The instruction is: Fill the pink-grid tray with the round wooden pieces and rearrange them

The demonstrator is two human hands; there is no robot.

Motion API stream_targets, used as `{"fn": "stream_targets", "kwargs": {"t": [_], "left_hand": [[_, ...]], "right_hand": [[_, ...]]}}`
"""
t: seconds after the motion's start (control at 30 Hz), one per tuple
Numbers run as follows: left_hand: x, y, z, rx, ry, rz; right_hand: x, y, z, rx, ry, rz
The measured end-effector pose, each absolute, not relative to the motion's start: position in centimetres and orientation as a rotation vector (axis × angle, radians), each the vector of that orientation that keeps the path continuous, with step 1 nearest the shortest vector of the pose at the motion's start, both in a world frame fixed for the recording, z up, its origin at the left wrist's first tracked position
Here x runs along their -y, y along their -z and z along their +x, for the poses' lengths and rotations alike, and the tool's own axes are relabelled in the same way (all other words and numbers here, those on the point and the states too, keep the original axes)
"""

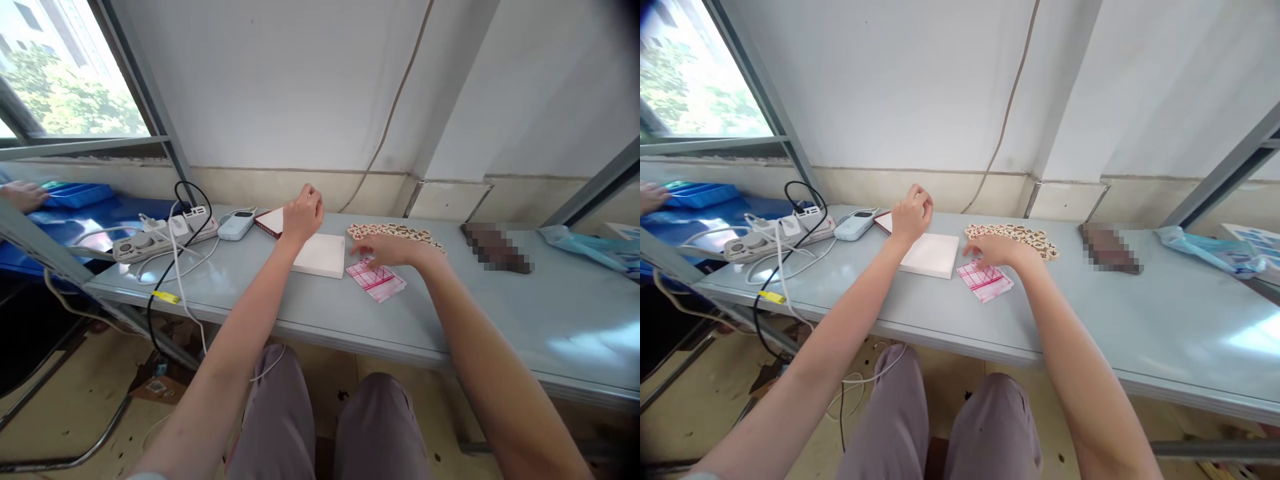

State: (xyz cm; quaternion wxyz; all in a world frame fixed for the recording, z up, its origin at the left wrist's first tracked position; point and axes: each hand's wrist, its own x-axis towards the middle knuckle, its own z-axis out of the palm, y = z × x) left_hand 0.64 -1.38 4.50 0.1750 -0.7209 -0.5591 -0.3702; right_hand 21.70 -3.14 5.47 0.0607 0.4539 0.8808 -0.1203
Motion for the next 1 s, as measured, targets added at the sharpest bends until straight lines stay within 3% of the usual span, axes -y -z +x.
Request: {"fn": "stream_targets", "kwargs": {"t": [0.33,0.53,0.77,1.0], "left_hand": [[1.3,-3.9,2.7,1.398,1.349,-2.408],[2.1,-4.1,4.1,1.345,1.278,-3.046],[0.3,-4.1,1.7,1.495,1.536,-2.987],[-1.1,-3.3,-0.8,1.608,1.314,-3.097]], "right_hand": [[3.0,-6.0,22.4,-2.644,0.329,1.397],[2.9,-7.3,23.1,-3.006,0.433,1.818],[3.5,-5.0,19.2,-3.203,0.409,1.905],[2.7,-2.4,17.8,-3.167,0.325,1.789]]}}
